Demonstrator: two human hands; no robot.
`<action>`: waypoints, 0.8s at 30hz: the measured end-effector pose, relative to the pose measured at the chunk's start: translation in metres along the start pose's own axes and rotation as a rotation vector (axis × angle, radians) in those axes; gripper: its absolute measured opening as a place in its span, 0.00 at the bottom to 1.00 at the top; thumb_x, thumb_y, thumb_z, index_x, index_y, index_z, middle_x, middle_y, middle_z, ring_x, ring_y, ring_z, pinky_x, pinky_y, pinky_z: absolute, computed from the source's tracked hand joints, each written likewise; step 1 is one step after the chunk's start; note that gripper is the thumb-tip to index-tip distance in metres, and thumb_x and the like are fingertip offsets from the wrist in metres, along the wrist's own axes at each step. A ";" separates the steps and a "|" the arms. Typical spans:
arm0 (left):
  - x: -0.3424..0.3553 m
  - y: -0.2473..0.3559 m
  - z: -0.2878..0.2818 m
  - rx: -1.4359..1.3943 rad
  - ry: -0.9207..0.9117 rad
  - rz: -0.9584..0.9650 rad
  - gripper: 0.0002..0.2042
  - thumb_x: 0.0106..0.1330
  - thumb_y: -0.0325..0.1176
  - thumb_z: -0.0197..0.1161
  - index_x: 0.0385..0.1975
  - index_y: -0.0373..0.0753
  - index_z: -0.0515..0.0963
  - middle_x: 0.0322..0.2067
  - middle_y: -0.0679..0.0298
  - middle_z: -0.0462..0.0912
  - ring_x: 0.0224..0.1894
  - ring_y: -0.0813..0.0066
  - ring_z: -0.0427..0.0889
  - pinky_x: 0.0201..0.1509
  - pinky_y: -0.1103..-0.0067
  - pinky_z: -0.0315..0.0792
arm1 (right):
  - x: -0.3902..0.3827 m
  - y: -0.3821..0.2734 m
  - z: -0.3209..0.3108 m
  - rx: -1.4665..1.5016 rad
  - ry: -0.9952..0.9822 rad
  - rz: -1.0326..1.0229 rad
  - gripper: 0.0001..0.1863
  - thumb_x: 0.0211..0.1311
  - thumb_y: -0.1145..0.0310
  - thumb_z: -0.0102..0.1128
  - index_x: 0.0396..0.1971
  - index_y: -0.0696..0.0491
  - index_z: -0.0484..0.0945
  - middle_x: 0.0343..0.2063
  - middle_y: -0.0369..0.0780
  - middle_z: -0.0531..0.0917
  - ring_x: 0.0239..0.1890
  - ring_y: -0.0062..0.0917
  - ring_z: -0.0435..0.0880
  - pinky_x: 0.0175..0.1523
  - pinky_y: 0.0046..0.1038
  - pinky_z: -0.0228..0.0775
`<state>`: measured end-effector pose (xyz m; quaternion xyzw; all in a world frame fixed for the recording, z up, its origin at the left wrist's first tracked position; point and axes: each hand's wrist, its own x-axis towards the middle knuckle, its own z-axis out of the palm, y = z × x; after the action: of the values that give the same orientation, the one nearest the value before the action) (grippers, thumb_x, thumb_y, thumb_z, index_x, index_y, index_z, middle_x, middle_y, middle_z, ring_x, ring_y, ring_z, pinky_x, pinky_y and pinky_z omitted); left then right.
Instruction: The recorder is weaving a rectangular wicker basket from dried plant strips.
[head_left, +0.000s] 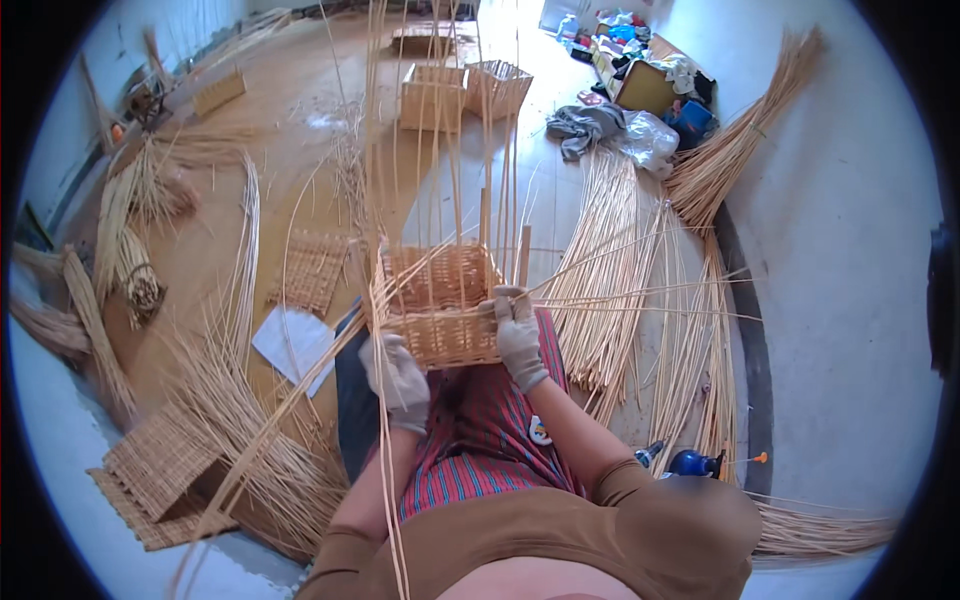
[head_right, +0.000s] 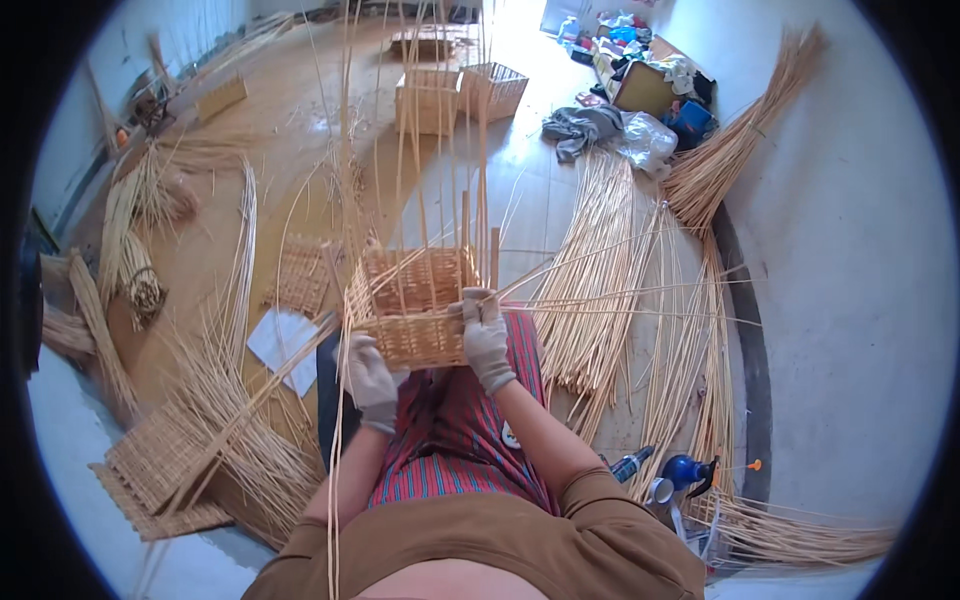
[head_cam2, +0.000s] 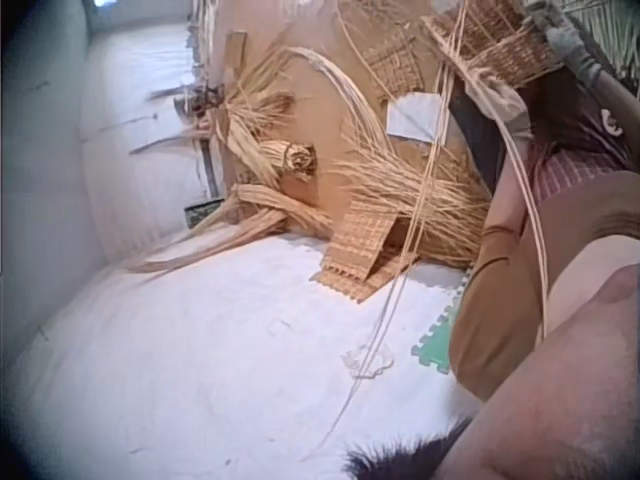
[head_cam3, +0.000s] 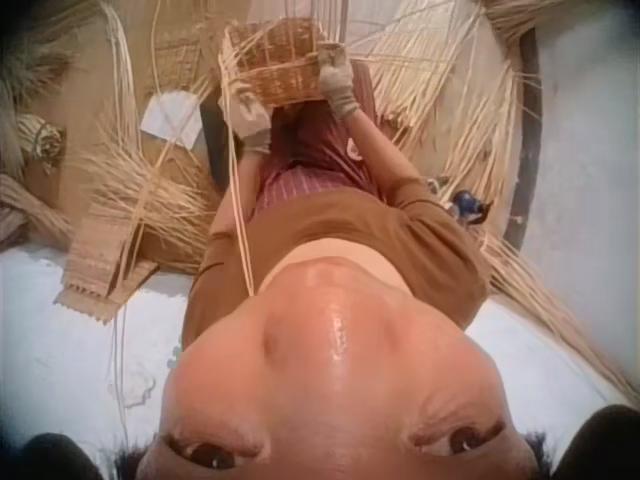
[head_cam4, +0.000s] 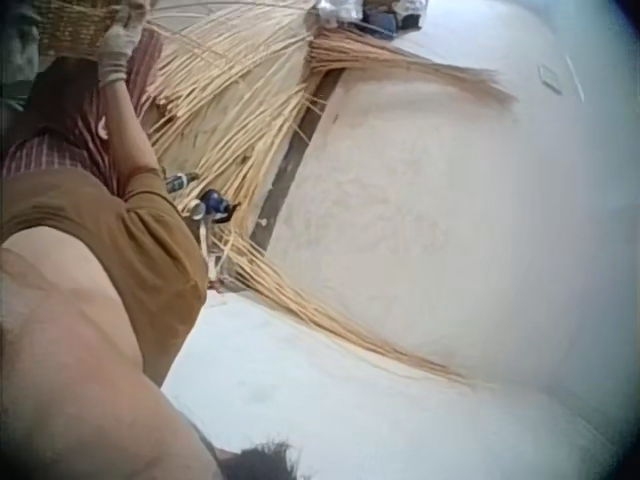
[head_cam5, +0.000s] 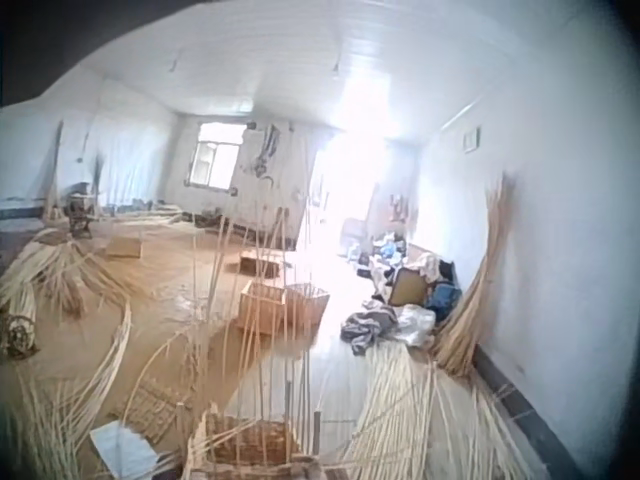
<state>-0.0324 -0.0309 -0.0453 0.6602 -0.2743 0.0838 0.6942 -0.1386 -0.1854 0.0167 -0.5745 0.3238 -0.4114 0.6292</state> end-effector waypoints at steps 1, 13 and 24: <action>0.010 0.020 0.001 0.223 -0.244 0.156 0.16 0.74 0.33 0.55 0.58 0.34 0.69 0.56 0.48 0.77 0.59 0.52 0.78 0.64 0.64 0.70 | -0.003 -0.001 0.000 -0.028 0.004 0.002 0.07 0.78 0.66 0.53 0.50 0.47 0.73 0.30 0.35 0.85 0.25 0.14 0.79 0.30 0.19 0.73; 0.065 0.008 0.043 0.462 -0.627 -0.318 0.22 0.71 0.54 0.57 0.29 0.38 0.80 0.22 0.53 0.82 0.28 0.57 0.85 0.34 0.66 0.75 | 0.089 -0.029 0.056 -0.439 -0.214 -0.317 0.44 0.61 0.87 0.48 0.77 0.40 0.52 0.48 0.45 0.84 0.39 0.29 0.85 0.46 0.32 0.77; 0.101 0.029 0.063 0.515 -0.408 -0.383 0.30 0.48 0.63 0.76 0.37 0.43 0.82 0.30 0.56 0.87 0.36 0.55 0.86 0.42 0.63 0.76 | -0.009 -0.052 -0.025 -0.140 -0.223 -0.100 0.11 0.80 0.62 0.46 0.51 0.52 0.69 0.35 0.43 0.87 0.22 0.18 0.82 0.21 0.18 0.68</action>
<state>0.0215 -0.1129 0.0283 0.8555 -0.2485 -0.1146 0.4396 -0.1725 -0.1884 0.0647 -0.6748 0.2505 -0.3522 0.5982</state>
